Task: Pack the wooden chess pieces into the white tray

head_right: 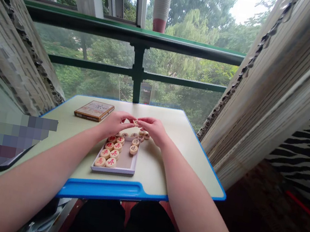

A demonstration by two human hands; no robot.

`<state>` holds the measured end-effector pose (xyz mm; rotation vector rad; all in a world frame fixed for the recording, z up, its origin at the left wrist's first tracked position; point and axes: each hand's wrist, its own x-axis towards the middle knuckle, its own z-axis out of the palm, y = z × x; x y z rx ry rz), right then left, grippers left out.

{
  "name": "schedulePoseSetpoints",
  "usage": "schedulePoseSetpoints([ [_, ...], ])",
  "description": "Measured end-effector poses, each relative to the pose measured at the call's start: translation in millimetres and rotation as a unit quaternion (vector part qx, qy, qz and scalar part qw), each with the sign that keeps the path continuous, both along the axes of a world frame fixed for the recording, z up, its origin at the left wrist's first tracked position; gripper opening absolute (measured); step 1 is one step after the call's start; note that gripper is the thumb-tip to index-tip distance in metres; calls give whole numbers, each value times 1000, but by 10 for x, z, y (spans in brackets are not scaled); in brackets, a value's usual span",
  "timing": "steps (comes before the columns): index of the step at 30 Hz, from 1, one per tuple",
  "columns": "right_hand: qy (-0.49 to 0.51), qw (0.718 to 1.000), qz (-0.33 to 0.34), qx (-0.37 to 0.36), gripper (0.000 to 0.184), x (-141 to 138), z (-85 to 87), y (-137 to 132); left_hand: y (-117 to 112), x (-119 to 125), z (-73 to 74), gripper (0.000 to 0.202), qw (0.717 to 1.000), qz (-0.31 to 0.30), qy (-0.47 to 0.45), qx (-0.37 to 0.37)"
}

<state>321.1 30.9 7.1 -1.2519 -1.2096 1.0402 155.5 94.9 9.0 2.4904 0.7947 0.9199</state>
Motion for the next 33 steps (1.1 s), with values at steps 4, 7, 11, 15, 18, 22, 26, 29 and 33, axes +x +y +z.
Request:
schedulePoseSetpoints([
  [4,-15,1000,1,12,31,-14,-27,10,41,-1,-24,24,1000,10,-2,-15],
  [7,-81,996,-4,27,28,-23,-31,6,31,11,-24,23,1000,20,-6,-10],
  [11,-169,982,-38,73,26,-18,-10,-15,-34,19,32,23,999,36,-13,-11],
  [15,-196,976,-29,88,25,-16,16,-35,-75,-5,92,24,999,33,-18,-32],
  [18,-241,964,-38,103,23,-23,15,-45,-67,-24,96,25,999,23,-10,-37],
  [22,-309,937,-70,150,23,-32,8,-65,-48,-40,95,28,999,9,-7,-30],
  [26,-318,925,-76,191,21,-35,25,-92,-55,-56,128,27,999,-12,-9,-29],
  [29,-319,924,-84,193,20,-37,37,-107,-61,-65,141,27,999,-16,-11,-33],
  [33,-324,922,-91,191,19,-37,29,-98,-56,-67,130,26,1000,-4,-5,-27],
])
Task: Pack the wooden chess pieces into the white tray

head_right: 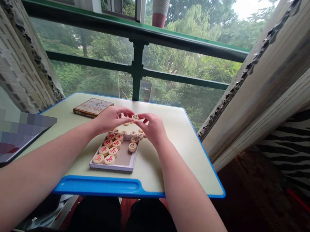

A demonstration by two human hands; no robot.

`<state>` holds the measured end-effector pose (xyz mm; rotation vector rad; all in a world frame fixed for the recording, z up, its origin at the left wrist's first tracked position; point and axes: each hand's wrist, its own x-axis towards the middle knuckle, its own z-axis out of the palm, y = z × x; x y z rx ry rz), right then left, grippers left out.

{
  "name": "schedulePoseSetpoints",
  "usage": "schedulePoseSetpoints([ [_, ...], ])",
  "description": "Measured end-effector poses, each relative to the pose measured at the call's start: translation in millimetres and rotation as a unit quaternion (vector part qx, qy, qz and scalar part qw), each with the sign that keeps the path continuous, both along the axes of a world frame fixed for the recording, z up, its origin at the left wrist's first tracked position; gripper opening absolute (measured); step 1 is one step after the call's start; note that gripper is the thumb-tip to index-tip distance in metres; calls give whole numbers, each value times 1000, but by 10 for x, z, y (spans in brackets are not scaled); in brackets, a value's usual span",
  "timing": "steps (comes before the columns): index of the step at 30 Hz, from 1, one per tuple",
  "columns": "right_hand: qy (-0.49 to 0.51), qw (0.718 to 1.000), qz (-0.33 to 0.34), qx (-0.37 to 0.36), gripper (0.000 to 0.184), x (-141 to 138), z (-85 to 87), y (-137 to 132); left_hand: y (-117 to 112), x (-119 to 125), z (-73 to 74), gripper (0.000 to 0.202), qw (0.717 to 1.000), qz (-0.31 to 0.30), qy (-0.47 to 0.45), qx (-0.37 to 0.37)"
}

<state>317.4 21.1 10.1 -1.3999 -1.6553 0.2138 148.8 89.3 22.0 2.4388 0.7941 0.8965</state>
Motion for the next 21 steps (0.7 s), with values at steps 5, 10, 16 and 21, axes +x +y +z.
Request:
schedulePoseSetpoints([
  [5,-36,999,-5,-20,19,-6,-20,39,3,-2,-6,25,1000,-8,13,-15],
  [10,-49,998,25,-25,20,6,4,24,-8,-24,10,26,999,-19,6,-34],
  [16,-56,998,28,-9,19,-9,30,-31,-3,-80,53,30,998,-44,22,-51],
  [21,-37,999,13,-26,17,-37,25,-94,-29,-110,94,27,994,-65,36,-77],
])
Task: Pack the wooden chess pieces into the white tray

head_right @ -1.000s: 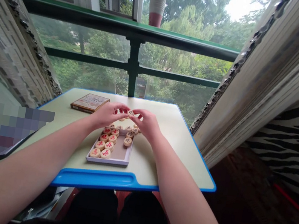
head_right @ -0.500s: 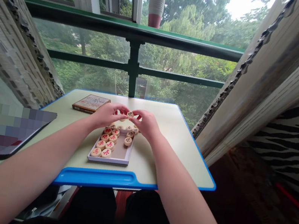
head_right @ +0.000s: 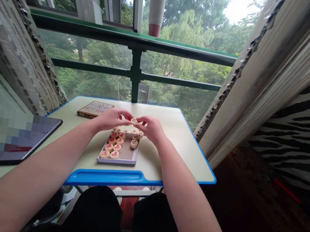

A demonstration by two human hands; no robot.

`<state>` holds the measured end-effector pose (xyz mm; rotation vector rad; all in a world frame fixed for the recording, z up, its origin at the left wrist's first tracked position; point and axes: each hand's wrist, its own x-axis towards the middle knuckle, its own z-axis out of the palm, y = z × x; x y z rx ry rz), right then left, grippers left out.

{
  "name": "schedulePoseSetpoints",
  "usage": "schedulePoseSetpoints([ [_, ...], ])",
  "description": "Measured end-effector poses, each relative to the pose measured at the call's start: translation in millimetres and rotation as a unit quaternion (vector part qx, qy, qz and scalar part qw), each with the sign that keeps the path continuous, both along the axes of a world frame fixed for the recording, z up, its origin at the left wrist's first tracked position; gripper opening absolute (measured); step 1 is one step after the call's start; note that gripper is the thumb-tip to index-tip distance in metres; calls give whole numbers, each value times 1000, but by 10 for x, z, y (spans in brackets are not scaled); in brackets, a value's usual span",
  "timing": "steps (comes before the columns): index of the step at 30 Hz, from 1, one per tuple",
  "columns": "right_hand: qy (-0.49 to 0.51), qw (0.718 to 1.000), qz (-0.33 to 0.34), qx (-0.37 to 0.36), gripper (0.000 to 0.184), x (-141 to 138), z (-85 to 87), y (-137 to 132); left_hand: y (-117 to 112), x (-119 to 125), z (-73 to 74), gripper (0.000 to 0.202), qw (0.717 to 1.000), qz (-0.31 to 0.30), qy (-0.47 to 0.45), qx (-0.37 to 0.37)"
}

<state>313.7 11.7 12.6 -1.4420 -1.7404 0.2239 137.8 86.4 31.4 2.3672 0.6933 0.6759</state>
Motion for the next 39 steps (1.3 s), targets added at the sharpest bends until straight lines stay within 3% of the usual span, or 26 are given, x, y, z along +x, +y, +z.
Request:
schedulePoseSetpoints([
  [8,30,999,7,-37,22,24,69,-381,-178,12,110,34,998,-59,26,-18],
  [12,60,996,28,-56,26,-24,-24,-664,-302,14,175,38,985,-139,103,-26],
  [15,34,997,34,-53,22,-61,-111,-784,-406,24,168,33,975,-166,145,-1],
  [24,-43,996,58,-50,18,-44,-142,-809,-572,-22,45,21,970,-158,141,123],
  [33,-41,994,84,-63,20,-58,-146,-810,-646,-102,-18,25,976,-146,113,116],
  [39,-57,995,73,-29,19,-63,-159,-805,-692,-120,-50,24,984,-110,91,107],
])
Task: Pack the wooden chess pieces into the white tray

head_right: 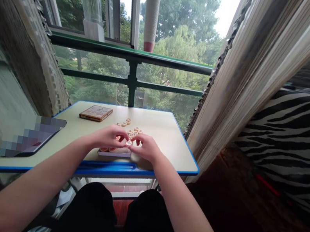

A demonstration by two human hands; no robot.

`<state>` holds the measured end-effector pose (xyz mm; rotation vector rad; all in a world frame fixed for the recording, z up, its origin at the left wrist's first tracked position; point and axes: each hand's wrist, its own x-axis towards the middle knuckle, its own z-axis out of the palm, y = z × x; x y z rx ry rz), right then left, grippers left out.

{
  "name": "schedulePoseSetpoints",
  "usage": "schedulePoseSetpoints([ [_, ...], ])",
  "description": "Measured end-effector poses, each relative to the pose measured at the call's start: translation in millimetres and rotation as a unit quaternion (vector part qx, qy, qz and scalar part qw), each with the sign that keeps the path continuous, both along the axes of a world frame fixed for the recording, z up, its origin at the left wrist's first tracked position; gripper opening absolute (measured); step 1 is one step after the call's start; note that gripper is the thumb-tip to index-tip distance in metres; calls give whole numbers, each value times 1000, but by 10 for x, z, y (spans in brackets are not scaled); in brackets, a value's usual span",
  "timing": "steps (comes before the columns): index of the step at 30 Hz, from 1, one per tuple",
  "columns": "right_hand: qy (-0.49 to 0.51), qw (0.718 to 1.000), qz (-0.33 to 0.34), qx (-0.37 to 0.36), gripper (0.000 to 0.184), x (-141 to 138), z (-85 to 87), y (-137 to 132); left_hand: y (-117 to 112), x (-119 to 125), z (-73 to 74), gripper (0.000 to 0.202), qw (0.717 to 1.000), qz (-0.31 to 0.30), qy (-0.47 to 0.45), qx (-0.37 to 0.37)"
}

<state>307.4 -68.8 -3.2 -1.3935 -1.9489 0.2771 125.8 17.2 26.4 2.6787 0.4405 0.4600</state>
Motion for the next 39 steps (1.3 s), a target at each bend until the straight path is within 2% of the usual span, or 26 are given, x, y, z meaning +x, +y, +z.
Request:
schedulePoseSetpoints([
  [7,-30,996,-30,77,17,-40,-13,8,-52,23,-34,22,995,54,-69,36],
  [10,-46,994,-40,87,17,-76,-30,14,-20,2,-56,27,996,55,-73,15],
  [16,-79,995,-40,56,14,-124,-37,18,65,-69,-79,30,998,43,-37,-14],
  [23,-73,996,-29,36,14,-120,-25,18,81,-102,-86,26,998,42,-37,-39],
  [39,-72,997,-16,33,17,-98,-11,-1,55,-45,-133,23,998,5,-14,59],
])
